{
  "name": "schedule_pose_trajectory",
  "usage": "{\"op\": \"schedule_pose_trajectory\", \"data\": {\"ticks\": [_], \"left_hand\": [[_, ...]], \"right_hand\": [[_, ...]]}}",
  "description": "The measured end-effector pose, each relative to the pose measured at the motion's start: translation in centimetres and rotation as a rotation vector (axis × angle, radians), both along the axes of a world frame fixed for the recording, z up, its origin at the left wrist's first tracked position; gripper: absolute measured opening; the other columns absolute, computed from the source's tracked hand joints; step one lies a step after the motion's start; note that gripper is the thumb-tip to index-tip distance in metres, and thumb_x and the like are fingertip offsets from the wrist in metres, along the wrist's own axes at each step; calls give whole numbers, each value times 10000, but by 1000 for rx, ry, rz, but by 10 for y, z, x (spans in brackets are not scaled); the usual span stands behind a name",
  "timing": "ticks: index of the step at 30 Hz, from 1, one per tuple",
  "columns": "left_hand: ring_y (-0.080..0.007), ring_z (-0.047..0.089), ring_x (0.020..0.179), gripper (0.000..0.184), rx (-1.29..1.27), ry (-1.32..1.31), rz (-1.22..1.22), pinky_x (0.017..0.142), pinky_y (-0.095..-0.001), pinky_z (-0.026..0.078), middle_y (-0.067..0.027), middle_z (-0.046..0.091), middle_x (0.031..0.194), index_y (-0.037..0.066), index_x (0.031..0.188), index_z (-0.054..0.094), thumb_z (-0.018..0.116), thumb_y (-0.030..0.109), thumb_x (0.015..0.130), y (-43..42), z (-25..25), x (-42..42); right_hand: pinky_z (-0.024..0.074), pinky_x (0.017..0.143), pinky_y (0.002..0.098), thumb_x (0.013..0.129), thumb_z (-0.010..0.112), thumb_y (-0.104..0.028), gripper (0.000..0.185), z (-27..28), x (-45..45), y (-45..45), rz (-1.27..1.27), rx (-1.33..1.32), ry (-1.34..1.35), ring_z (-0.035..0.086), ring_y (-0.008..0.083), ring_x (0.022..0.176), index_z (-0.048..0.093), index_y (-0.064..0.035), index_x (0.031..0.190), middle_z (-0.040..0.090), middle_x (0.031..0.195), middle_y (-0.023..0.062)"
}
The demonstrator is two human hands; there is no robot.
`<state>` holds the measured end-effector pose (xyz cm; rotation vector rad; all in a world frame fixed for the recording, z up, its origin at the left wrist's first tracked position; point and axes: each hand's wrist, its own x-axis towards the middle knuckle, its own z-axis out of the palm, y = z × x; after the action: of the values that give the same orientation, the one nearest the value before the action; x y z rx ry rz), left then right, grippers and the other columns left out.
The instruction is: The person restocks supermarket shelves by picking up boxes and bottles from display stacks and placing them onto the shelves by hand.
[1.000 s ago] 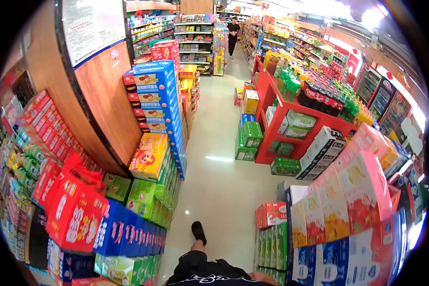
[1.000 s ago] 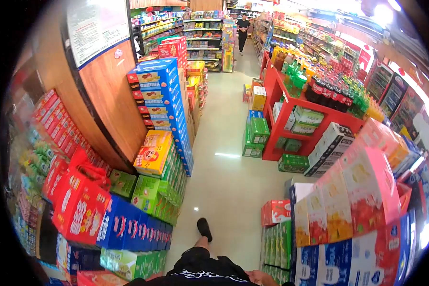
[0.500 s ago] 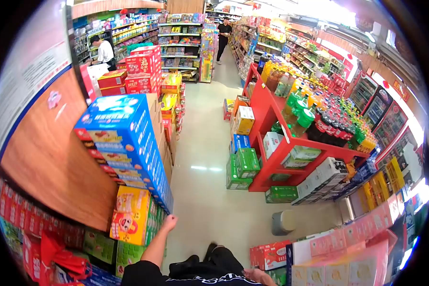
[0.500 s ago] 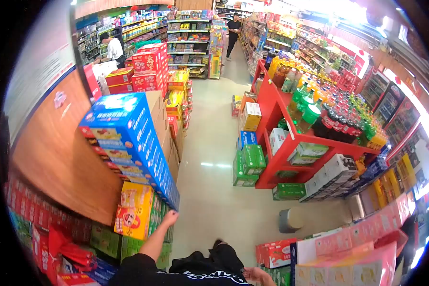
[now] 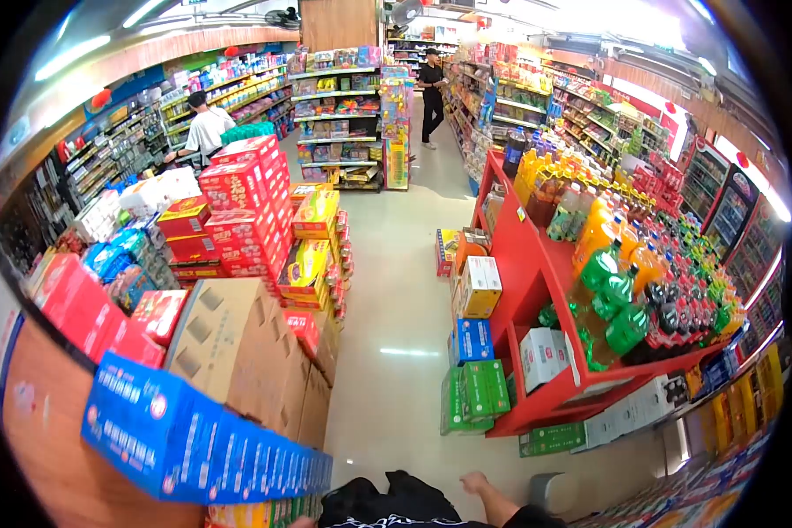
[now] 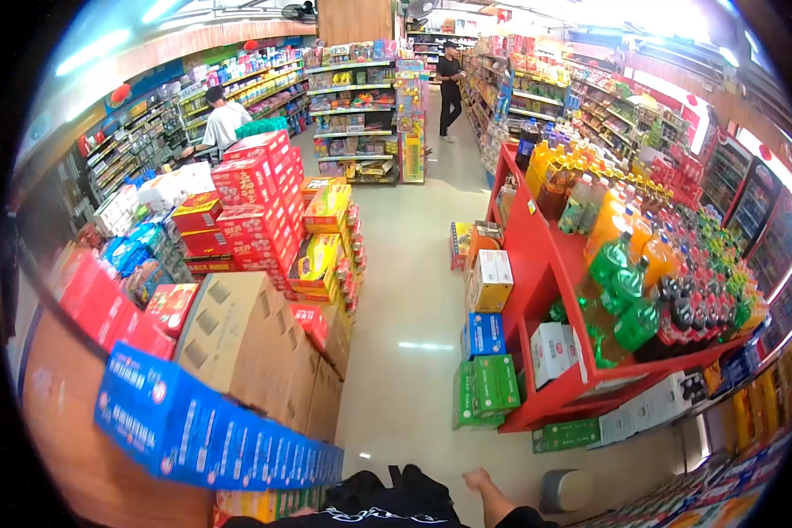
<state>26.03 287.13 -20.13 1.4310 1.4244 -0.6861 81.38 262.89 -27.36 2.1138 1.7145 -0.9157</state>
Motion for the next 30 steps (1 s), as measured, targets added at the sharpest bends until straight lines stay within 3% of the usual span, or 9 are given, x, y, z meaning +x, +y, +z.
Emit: {"op": "schedule_pose_trajectory", "data": {"ticks": [3, 4, 9, 16, 20, 22, 25, 26, 30], "left_hand": [[-299, 683, 715, 215, 91, -46, 112, 597, -470, 520, -162, 696, 806, 60, 759, 702, 657, 270, 772, 36, -10, 43], [-296, 682, 711, 223, 102, -64, 149, 594, -468, 520, -161, 696, 805, 58, 764, 705, 656, 276, 776, 49, -16, 60], [-281, 681, 690, 261, 85, -126, 200, 578, -457, 518, -155, 698, 799, 52, 787, 716, 649, 304, 793, 134, -42, 155], [-261, 680, 661, 315, 158, -270, 81, 556, -442, 516, -147, 700, 791, 43, 820, 732, 640, 345, 817, 368, -67, 299], [-279, 675, 634, 260, 250, -328, 275, 609, -418, 532, -176, 692, 728, 17, 753, 720, 583, 237, 777, 558, -48, 415], [-270, 673, 686, 259, 428, -445, 353, 648, -401, 531, -163, 699, 783, 8, 822, 711, 613, 247, 800, 635, -40, 464], [-280, 676, 739, 303, 438, -610, 488, 684, -414, 531, -166, 704, 832, 7, 925, 700, 627, 285, 830, 715, 4, 542], [-286, 679, 760, 321, 387, -638, 521, 695, -421, 531, -168, 706, 844, 7, 960, 697, 629, 297, 838, 729, 24, 563], [-316, 688, 847, 332, 535, -575, 332, 749, -436, 525, -181, 711, 865, 12, 1006, 676, 624, 302, 853, 775, -33, 598]], "right_hand": [[536, 689, 450, 883, 560, -292, 274, 41, 58, 143, -167, 169, 39, 682, 329, 741, 708, -64, 917, 712, 842, 155], [529, 646, 367, 887, 583, -250, 276, 87, 61, 189, -830, 225, 481, 664, 253, 697, 673, 10, 898, 691, 808, 144], [535, 717, 344, 832, 658, -217, 276, 155, 114, 352, -934, 356, 757, 674, 218, 790, 682, 29, 953, 702, 882, 141], [543, 774, 483, 808, 571, -231, 277, 63, 188, 354, -1075, 344, 24, 689, 407, 854, 730, -9, 855, 706, 864, 232], [560, 684, 458, 765, 648, -302, 275, 75, 205, 332, -682, 27, -241, 715, 355, 777, 753, -51, 808, 722, 805, 181], [568, 680, 430, 762, 694, -289, 229, 58, 201, 336, -1219, 92, -204, 720, 297, 777, 766, -79, 816, 733, 846, 160], [547, 684, 468, 649, 672, -246, 252, 78, 217, 379, -1216, 139, 31, 692, 414, 750, 728, -16, 734, 698, 745, 202], [544, 690, 472, 639, 665, -238, 241, -52, 229, 355, -1251, 223, -5, 692, 413, 752, 718, -11, 702, 687, 725, 215], [548, 701, 468, 632, 676, -267, 239, 9, 302, 515, -961, 132, -183, 702, 376, 753, 740, -54, 721, 708, 762, 199]]}}
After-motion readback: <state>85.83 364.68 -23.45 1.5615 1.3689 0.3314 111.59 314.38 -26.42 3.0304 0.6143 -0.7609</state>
